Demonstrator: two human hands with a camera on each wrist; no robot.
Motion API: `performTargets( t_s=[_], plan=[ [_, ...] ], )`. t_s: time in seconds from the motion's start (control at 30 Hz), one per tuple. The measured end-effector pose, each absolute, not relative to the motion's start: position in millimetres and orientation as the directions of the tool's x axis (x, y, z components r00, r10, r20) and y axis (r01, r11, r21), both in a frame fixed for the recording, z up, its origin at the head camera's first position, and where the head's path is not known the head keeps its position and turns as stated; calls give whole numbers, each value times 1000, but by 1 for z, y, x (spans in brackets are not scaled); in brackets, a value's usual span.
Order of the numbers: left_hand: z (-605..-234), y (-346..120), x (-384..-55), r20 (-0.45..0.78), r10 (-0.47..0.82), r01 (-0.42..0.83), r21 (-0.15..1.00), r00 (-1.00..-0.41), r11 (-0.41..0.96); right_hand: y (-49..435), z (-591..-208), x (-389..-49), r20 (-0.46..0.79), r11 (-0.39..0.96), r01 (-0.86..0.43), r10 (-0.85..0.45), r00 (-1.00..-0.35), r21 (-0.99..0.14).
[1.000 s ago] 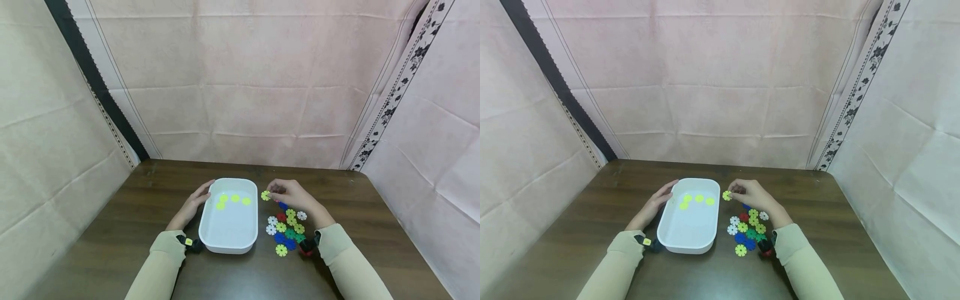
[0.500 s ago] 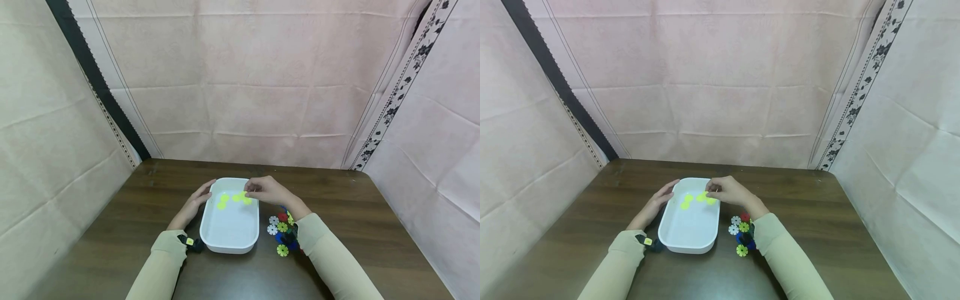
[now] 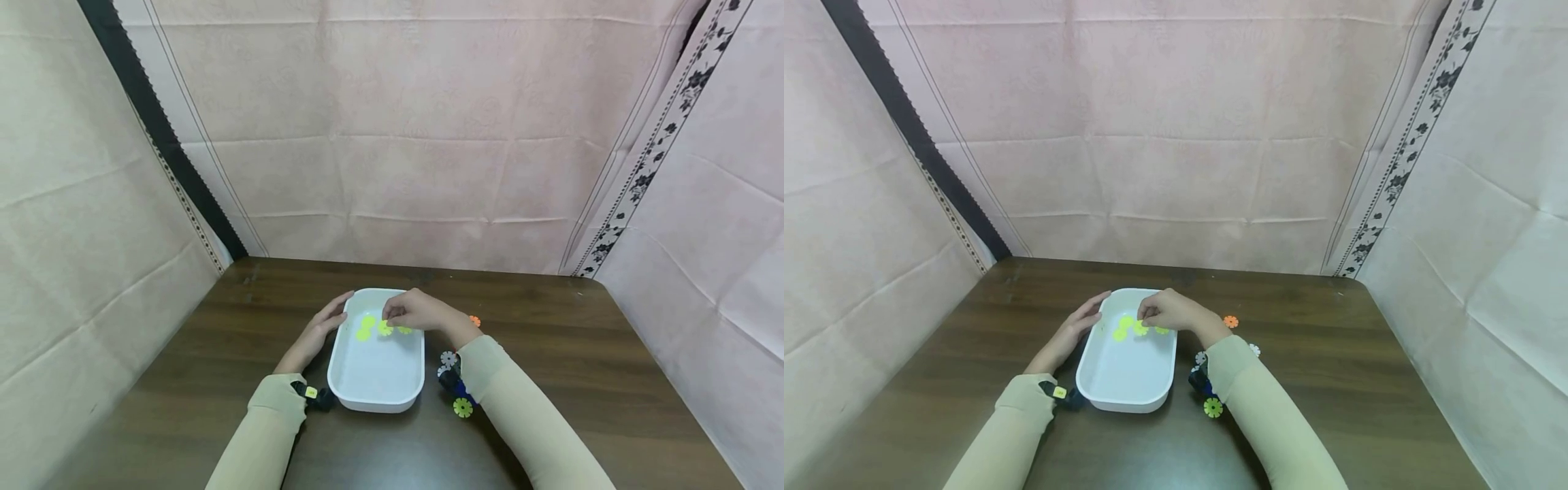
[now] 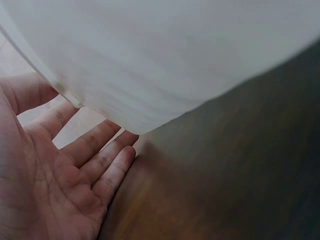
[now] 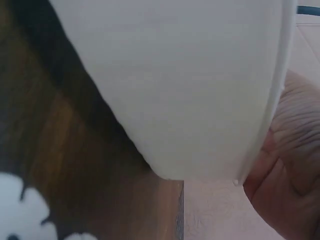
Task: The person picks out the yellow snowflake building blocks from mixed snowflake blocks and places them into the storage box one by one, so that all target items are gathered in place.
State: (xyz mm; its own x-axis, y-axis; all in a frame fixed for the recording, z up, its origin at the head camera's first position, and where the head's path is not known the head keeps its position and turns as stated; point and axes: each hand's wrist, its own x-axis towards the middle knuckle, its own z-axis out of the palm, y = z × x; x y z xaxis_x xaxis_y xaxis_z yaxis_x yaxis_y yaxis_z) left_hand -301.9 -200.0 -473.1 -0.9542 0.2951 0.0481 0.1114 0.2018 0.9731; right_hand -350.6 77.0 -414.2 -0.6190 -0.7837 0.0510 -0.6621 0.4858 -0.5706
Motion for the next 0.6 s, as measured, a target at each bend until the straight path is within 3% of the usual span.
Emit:
performTargets(
  t_s=[0.6],
  plan=[
    [-475,-200,-302,63,295,123,974,-953,188,65,-421,-350,-34,612,-628,-728,-684,-481]
  ],
)
